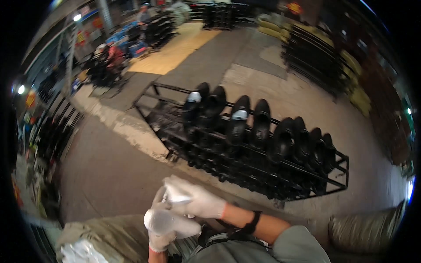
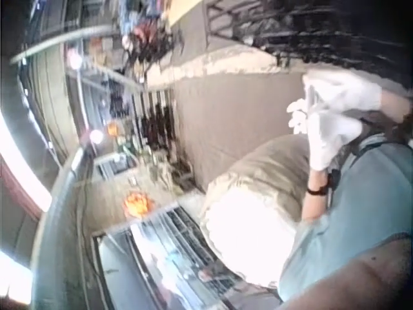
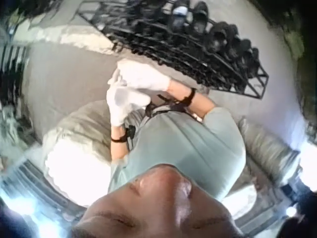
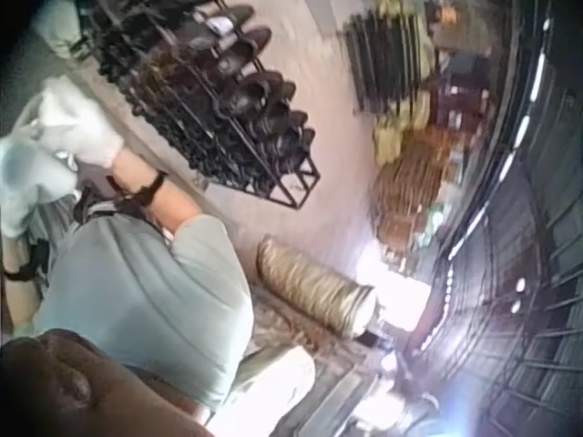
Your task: Placing white foam insoles into black shoes on a manufacturing rack.
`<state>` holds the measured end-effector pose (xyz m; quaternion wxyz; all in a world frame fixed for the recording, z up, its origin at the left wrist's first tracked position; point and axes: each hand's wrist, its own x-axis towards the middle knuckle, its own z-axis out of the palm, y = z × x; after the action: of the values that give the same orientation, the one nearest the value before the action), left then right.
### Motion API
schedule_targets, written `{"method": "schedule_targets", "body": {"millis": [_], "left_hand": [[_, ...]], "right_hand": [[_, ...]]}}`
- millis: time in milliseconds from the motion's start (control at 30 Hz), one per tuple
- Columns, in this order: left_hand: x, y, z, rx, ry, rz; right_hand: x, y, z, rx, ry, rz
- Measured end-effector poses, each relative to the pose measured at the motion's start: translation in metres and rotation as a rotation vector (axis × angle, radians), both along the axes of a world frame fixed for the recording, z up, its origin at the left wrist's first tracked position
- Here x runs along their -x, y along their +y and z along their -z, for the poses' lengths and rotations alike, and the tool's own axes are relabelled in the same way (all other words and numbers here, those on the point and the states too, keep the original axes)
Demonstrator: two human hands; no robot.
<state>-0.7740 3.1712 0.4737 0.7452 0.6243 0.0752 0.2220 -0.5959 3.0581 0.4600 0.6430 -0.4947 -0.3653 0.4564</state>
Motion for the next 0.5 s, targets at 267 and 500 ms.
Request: {"method": "schedule_targets", "body": {"millis": [267, 500], "left_hand": [[-0.288, -0.087, 0.014, -0.948, -0.141, 0.605], [-0.332, -0.151, 0.016, -1.12, -0.1, 0.748]], "right_hand": [[-0.226, -0.213, -0.051, 0.354, -0.93, 0.862], [-0.255, -0.242, -0.108, 0.529, -1.19, 0.821]]}}
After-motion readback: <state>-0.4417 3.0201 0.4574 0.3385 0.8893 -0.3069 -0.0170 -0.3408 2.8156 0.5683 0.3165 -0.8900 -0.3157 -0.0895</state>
